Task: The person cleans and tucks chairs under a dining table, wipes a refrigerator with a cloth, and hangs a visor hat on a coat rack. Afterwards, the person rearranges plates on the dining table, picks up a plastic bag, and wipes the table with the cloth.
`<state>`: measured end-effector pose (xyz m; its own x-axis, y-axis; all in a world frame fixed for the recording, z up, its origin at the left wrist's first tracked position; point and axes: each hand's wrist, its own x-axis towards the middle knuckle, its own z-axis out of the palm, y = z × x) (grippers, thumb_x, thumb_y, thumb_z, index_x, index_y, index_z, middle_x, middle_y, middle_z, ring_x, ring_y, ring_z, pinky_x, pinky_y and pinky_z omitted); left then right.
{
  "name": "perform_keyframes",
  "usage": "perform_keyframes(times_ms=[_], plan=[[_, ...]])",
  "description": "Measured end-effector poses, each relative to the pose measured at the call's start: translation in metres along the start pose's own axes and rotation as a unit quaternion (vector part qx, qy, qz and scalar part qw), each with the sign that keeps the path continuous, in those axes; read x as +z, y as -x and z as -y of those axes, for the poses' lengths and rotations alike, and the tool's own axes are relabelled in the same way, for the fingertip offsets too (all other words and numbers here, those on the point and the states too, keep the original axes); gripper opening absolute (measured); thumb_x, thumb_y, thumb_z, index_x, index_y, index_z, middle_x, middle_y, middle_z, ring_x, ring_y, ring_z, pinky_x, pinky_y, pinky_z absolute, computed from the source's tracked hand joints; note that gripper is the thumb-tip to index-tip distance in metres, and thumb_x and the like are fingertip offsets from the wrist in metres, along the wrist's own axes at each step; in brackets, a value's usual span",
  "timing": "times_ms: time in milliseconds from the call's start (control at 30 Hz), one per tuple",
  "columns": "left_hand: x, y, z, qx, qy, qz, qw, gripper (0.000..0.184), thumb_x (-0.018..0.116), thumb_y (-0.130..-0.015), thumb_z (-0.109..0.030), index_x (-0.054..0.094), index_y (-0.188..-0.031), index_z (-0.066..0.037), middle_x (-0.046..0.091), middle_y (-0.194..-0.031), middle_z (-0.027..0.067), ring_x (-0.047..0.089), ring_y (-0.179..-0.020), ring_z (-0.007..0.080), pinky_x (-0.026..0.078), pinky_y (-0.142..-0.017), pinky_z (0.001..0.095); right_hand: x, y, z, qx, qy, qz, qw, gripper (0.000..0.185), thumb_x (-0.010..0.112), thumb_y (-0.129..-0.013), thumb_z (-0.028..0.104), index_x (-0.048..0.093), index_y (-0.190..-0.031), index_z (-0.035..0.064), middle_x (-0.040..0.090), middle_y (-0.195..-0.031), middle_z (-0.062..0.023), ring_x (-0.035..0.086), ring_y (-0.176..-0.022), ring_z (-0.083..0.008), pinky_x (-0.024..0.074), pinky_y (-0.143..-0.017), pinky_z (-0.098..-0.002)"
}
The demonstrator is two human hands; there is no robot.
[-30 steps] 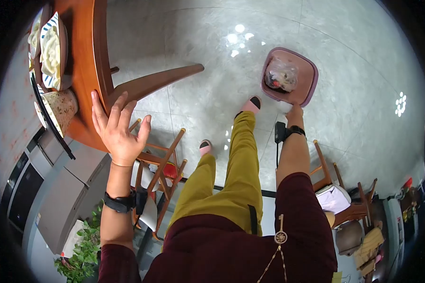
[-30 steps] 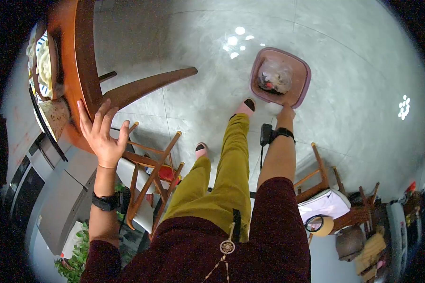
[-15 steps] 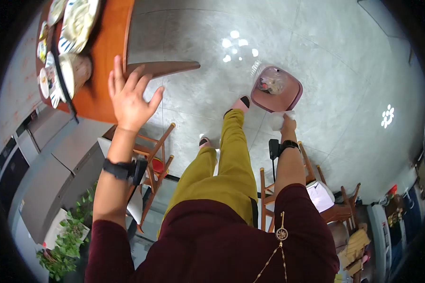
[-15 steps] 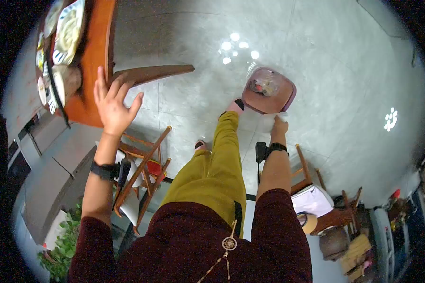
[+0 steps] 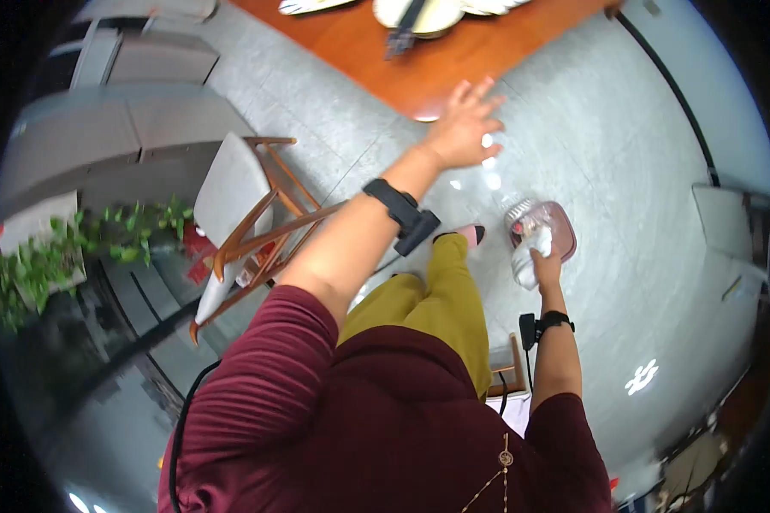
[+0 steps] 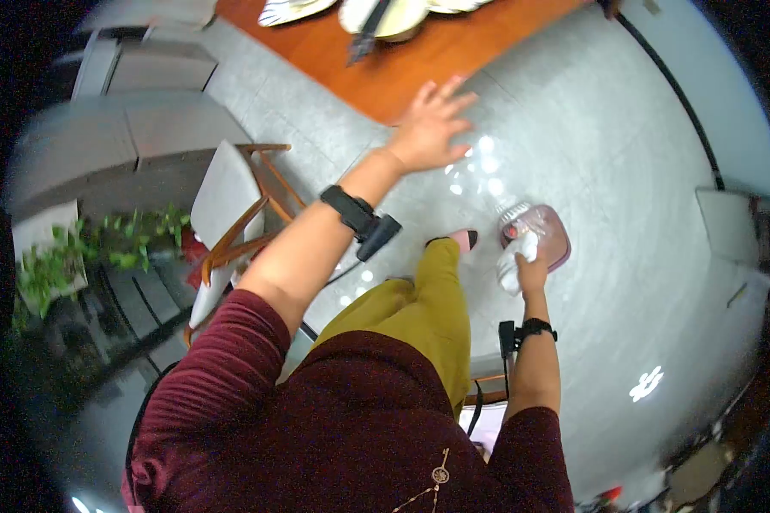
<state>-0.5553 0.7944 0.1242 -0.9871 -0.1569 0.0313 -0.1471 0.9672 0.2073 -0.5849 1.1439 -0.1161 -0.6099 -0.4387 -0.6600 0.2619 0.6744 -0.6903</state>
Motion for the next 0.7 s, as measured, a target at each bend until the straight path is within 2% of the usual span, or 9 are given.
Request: perform_keyframes(times_ms=[67, 133, 200, 267, 333, 400, 567, 633, 700], plan=[[-0.024, 0.056, -0.001, -0.030, 0.033, -0.018, 0.999, 0.028, 0.064, -0.074, -0.032, 0.067, -0.093, -0.011, 0.048, -0.130, 0.0093, 0.027, -0.132, 0.0296, 0.022, -0.107, 0.0485, 0.017, 0.023, 0.015, -0.066, 0.060, -0.002, 0.996, 0.044, 0.069, -0.070, 0.020, 0.056, -0.107, -0.0004, 0.064, -0.090, -0.0196, 0.062, -0.085, -0.0323, 0.0467, -0.075, -0.0389], [-0.057, 0.126, -0.008, -0.058, 0.067, -0.039, 0.995, 0.027, 0.063, -0.075, -0.029, 0.066, -0.094, -0.010, 0.049, -0.129, 0.0098, 0.029, -0.131, 0.0296, 0.024, -0.106, 0.0473, 0.030, 0.065, 0.031, -0.055, 0.105, 0.012, 0.993, 0.044, 0.068, -0.070, 0.020, 0.056, -0.107, 0.0003, 0.064, -0.091, -0.0192, 0.062, -0.086, -0.0318, 0.0466, -0.076, -0.0386], [-0.098, 0.201, -0.012, -0.107, 0.082, -0.003, 0.991, 0.025, 0.062, -0.078, -0.024, 0.064, -0.098, -0.010, 0.050, -0.127, 0.0106, 0.036, -0.127, 0.0295, 0.029, -0.105, 0.0435, 0.042, 0.107, 0.047, -0.043, 0.153, 0.020, 0.987, 0.044, 0.068, -0.070, 0.020, 0.056, -0.108, 0.0009, 0.064, -0.093, -0.0189, 0.062, -0.087, -0.0313, 0.0465, -0.078, -0.0382], [-0.137, 0.280, -0.010, -0.168, 0.086, -0.031, 0.982, 0.025, 0.061, -0.079, -0.023, 0.063, -0.100, -0.010, 0.051, -0.126, 0.0109, 0.039, -0.124, 0.0297, 0.031, -0.103, 0.0425, 0.055, 0.144, 0.059, -0.111, 0.108, 0.079, 0.985, 0.050, 0.068, -0.072, 0.015, 0.051, -0.116, -0.0010, 0.063, -0.098, -0.0162, 0.061, -0.086, -0.0251, 0.0479, -0.076, -0.0347], [-0.174, 0.365, -0.013, -0.230, 0.077, -0.073, 0.967, 0.025, 0.061, -0.078, -0.021, 0.063, -0.100, -0.009, 0.054, -0.121, 0.0110, 0.045, -0.117, 0.0292, 0.036, -0.099, 0.0408, 0.077, 0.200, 0.086, -0.124, 0.147, 0.090, 0.977, 0.049, 0.068, -0.072, 0.016, 0.052, -0.115, -0.0016, 0.063, -0.099, -0.0163, 0.061, -0.088, -0.0251, 0.0480, -0.076, -0.0348], [-0.214, 0.451, -0.028, -0.290, 0.059, -0.119, 0.948, 0.024, 0.062, -0.077, -0.020, 0.063, -0.098, -0.008, 0.057, -0.116, 0.0113, 0.050, -0.111, 0.0290, 0.040, -0.095, 0.0394, 0.102, 0.254, 0.113, -0.100, 0.192, 0.152, 0.964, 0.047, 0.068, -0.072, 0.017, 0.053, -0.113, -0.0019, 0.063, -0.100, -0.0157, 0.061, -0.089, -0.0247, 0.0482, -0.076, -0.0348], [-0.304, 0.644, -0.081, -0.377, 0.008, -0.224, 0.899, 0.024, 0.061, -0.078, -0.018, 0.062, -0.098, -0.005, 0.059, -0.110, 0.0131, 0.052, -0.108, 0.0304, 0.041, -0.093, 0.0387, 0.195, 0.334, 0.125, -0.130, 0.124, 0.219, 0.959, 0.046, 0.066, -0.076, 0.014, 0.051, -0.116, -0.0024, 0.063, -0.100, -0.0126, 0.061, -0.089, -0.0225, 0.0487, -0.077, -0.0337], [-0.330, 0.715, -0.105, -0.408, -0.023, -0.266, 0.873, 0.024, 0.061, -0.078, -0.018, 0.062, -0.098, -0.004, 0.060, -0.109, 0.0133, 0.052, -0.108, 0.0306, 0.041, -0.093, 0.0387, 0.234, 0.394, 0.160, -0.167, 0.066, 0.310, 0.934, 0.048, 0.067, -0.077, 0.015, 0.049, -0.118, -0.0022, 0.062, -0.102, -0.0113, 0.060, -0.089, -0.0213, 0.0490, -0.077, -0.0329], [-0.352, 0.780, -0.124, -0.447, -0.063, -0.287, 0.845, 0.024, 0.061, -0.077, -0.017, 0.061, -0.097, -0.004, 0.060, -0.108, 0.0132, 0.052, -0.107, 0.0310, 0.041, -0.092, 0.0388, 0.263, 0.463, 0.206, -0.186, 0.060, 0.339, 0.920, 0.049, 0.069, -0.076, 0.018, 0.050, -0.116, -0.0032, 0.062, -0.100, -0.0114, 0.060, -0.088, -0.0204, 0.0490, -0.077, -0.0326]])
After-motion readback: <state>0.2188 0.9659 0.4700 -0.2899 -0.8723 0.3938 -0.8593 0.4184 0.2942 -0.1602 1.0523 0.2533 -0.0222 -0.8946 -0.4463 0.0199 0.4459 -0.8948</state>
